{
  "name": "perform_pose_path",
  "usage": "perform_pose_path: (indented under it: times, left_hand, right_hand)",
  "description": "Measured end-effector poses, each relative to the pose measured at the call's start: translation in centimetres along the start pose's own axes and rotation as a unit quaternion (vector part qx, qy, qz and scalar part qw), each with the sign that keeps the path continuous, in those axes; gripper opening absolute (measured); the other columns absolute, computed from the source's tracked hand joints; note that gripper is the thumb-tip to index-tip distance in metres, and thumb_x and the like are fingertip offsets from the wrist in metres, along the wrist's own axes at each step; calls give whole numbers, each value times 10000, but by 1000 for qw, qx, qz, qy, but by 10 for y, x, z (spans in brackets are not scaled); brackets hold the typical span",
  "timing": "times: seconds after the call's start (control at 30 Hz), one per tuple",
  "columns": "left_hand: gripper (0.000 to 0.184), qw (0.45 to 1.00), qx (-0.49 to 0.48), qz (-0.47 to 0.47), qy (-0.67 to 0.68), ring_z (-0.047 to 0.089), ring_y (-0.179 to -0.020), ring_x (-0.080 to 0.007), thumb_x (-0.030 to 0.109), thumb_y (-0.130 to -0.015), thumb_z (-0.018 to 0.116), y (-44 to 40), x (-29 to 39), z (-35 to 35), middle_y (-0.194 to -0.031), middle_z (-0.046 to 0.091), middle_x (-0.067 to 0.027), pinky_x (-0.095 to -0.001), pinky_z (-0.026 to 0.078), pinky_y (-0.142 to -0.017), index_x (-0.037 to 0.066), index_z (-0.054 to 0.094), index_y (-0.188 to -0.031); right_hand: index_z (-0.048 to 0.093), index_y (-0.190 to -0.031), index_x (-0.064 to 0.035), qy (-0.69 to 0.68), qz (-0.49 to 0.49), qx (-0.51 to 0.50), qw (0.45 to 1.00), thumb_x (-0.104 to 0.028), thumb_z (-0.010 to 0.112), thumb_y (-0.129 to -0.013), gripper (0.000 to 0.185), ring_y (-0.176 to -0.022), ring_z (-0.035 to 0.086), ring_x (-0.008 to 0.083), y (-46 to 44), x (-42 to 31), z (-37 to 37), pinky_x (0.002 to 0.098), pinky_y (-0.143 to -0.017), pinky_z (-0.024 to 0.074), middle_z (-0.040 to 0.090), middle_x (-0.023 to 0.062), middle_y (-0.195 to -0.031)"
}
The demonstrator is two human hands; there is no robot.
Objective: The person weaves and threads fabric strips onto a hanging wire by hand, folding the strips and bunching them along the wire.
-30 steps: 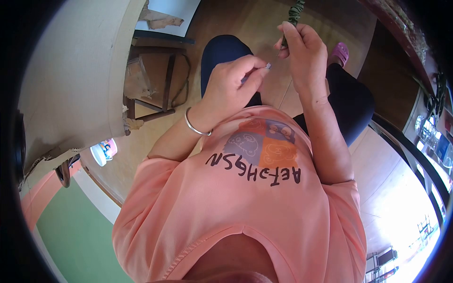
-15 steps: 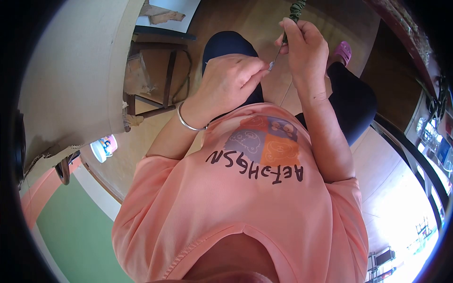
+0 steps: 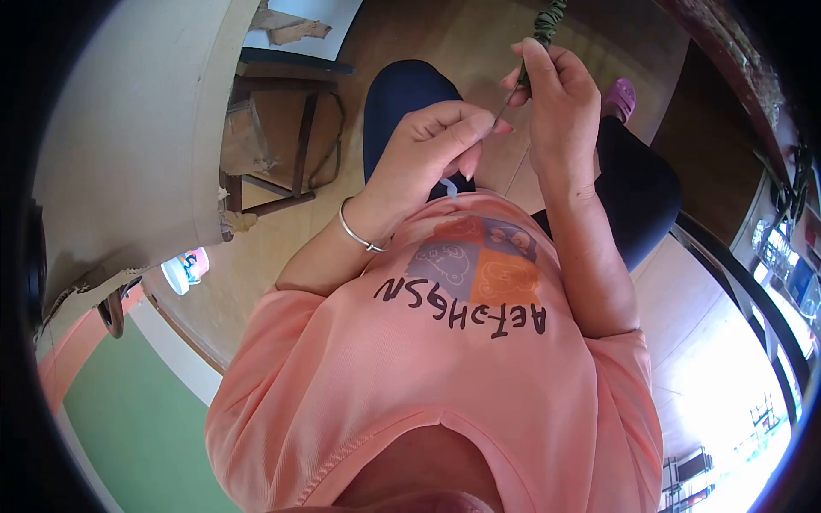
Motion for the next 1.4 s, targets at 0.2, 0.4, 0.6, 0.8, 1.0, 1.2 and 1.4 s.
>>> perform_pose_path:
  times: [0.2,0.4,0.6,0.8,1.0,1.2,1.4]
  left_hand:
    - [95,987,73,88,-111,426,-477,-43,76,-867,580,8,2,7,-552,523,-6,-176,319,-436,-3,631,-854]
    - [65,987,99,95,-78,401,-438,-45,62,-868,567,11,0,15,-546,519,-7,-169,297,-403,12,603,-846]
    - [51,993,98,63,-1,398,-427,-47,48,-865,558,11,-6,13,-545,520,-8,-164,294,-398,18,593,-844]
    - [63,993,103,56,8,452,-459,-55,56,-841,573,13,1,14,-552,511,9,-170,318,-426,7,603,-815]
    - [66,993,93,65,-16,458,-462,-60,59,-839,573,12,-5,16,-550,506,7,-170,323,-426,4,602,-817]
    - [65,992,107,66,13,451,-457,-58,56,-834,574,13,-2,18,-540,501,6,-170,324,-425,2,598,-806]
    - [61,989,117,89,-10,423,-440,-56,44,-824,567,12,-4,19,-519,486,11,-176,302,-410,0,594,-791]
  right_hand:
    - [638,-922,0,-13,-19,-13,1000,-188,557,-902,206,-619,489,74,-2,2,0,159,-597,371,561,21,-671]
    - [625,-960,14,-11,19,-69,997,-217,537,-913,252,-647,506,95,7,-7,-8,175,-636,396,582,51,-718]
    - [628,-967,23,-15,81,-130,988,-242,537,-908,286,-712,532,107,21,-1,-15,187,-709,414,610,70,-781]
    - [642,-944,20,79,105,-191,973,-256,572,-888,290,-770,533,100,29,5,-20,184,-747,403,631,64,-836]
    - [653,-903,27,31,111,-138,984,-271,600,-870,305,-748,526,94,25,0,-19,181,-726,397,635,52,-842]
    - [670,-831,15,72,102,-128,984,-298,634,-839,315,-670,498,76,27,-1,-16,176,-660,388,619,28,-752]
    - [675,-748,1,235,63,-81,966,-326,655,-814,335,-562,451,64,28,-14,-21,176,-561,366,574,8,-620]
Point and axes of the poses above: each hand's wrist, its own y-axis away from the middle knuckle, its own z-axis out of the palm, x = y × z, the point moved 4 cm from there along -y, towards the middle knuckle
